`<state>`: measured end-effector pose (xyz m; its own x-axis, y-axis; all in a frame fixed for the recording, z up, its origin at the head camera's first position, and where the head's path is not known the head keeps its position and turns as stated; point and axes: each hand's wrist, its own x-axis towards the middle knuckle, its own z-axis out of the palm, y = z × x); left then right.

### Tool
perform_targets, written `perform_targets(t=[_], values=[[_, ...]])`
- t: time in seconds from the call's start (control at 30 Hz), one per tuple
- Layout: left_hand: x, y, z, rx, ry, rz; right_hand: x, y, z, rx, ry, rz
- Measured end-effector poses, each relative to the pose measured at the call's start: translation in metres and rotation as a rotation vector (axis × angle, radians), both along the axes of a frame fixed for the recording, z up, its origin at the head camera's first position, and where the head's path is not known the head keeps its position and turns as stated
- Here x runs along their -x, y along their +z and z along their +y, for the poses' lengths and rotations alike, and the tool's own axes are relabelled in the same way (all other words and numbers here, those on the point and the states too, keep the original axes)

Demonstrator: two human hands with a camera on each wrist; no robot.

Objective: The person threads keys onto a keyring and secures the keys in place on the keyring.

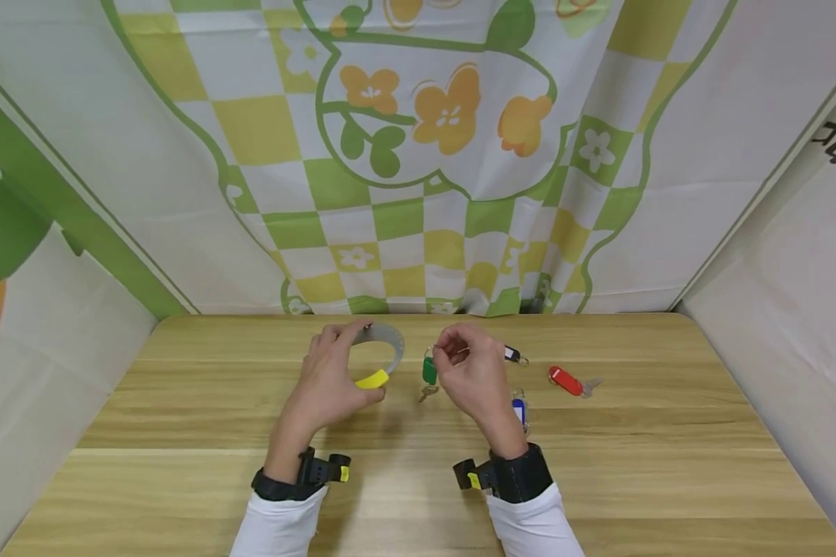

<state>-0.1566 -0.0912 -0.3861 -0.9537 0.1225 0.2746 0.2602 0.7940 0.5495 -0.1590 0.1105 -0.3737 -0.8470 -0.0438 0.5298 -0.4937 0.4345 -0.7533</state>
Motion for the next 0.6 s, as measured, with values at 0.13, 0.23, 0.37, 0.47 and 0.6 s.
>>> perform_targets(t=[0.13, 0.23, 0.37, 0.47, 0.6], values=[[-0.002, 0.001, 0.001, 0.008, -0.002, 0.002, 0.01, -0.017, 0.004, -0.004, -0.015, -0.026], [-0.003, 0.002, 0.002, 0.013, -0.004, 0.01, 0.014, -0.023, 0.006, -0.004, -0.023, -0.038], [-0.004, 0.003, 0.003, 0.02, -0.016, 0.023, 0.014, -0.025, 0.006, -0.005, -0.036, -0.051], [-0.004, 0.005, 0.004, 0.034, -0.026, 0.036, 0.014, -0.024, 0.006, -0.007, -0.047, -0.084], [-0.005, 0.006, 0.005, 0.06, -0.033, 0.045, 0.014, -0.024, 0.006, -0.005, -0.055, -0.12]])
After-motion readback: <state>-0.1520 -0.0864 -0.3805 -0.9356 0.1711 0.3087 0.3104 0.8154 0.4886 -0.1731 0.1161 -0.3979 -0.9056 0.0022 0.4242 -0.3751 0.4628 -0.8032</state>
